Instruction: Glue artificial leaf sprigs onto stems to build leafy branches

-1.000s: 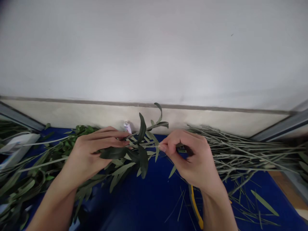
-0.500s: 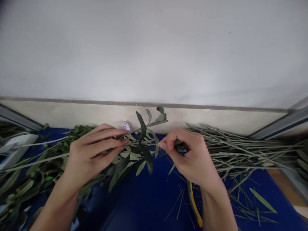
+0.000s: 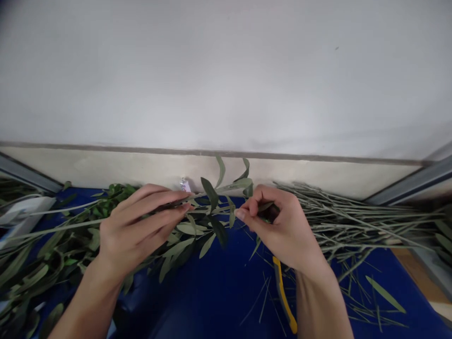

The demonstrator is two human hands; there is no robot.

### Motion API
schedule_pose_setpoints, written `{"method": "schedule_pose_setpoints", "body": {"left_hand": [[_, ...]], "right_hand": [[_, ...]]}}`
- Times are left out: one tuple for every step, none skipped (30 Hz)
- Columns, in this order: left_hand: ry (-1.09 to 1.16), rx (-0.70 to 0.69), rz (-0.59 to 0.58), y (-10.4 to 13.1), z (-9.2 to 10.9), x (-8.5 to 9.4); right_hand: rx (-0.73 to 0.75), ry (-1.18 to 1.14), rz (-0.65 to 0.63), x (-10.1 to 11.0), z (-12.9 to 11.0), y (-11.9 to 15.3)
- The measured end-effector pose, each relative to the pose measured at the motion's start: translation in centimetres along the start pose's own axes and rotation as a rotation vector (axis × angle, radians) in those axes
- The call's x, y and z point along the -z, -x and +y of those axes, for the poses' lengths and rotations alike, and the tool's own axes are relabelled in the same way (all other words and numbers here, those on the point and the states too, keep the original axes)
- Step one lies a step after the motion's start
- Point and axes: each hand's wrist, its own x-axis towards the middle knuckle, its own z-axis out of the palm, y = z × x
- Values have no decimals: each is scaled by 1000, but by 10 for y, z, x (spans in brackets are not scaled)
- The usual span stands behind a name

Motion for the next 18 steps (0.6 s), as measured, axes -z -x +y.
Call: {"method": "schedule_pose_setpoints", "body": {"left_hand": [[-5,-2,-1,0,0,0],[-10,-6,-1,1,0,0],[-16,-9,-6,1,0,1],[-22,-12,-8,1,0,1],[-27,-14,-13,2,0,1],[-31,-15,-16,2,-1,1],[-32,-14,-17,2,-1,1],[-28,-12,-20,3,-1,2],[-17,-11,-24,3,-1,2],[4,-9,-29,3,-2,2],[29,-1,-37,2,-2,2],[57,10,-44,2,-2,3],[80,23,-50,1,-2,3],[97,37,-56,0,-2,4],[106,53,-63,0,-2,5],[108,64,-72,-1,-2,6],[106,71,-85,-2,-2,7],[103,79,-98,-2,-2,8]], "right_hand": [[-31,-18,-10,0,0,0],[-62,-35,-20,0,0,-1],[-90,-53,-30,0,0,-1],[-111,-69,-38,0,0,-2],[-125,-83,-44,0,0,-2],[-132,-91,-49,0,0,-2],[-132,-93,-53,-1,0,-2],[-124,-87,-53,-1,0,-2],[-110,-71,-49,-1,0,-2],[-88,-47,-41,-1,-1,-2],[-60,-20,-29,-1,-1,-1],[-24,8,-16,-1,-2,0],[15,31,-5,-1,-2,1],[56,46,-1,-1,-3,2],[97,53,-3,-1,-3,3],[131,56,-10,-1,-3,4],[157,60,-21,-1,-3,4],[178,66,-32,-1,-4,5]]}}
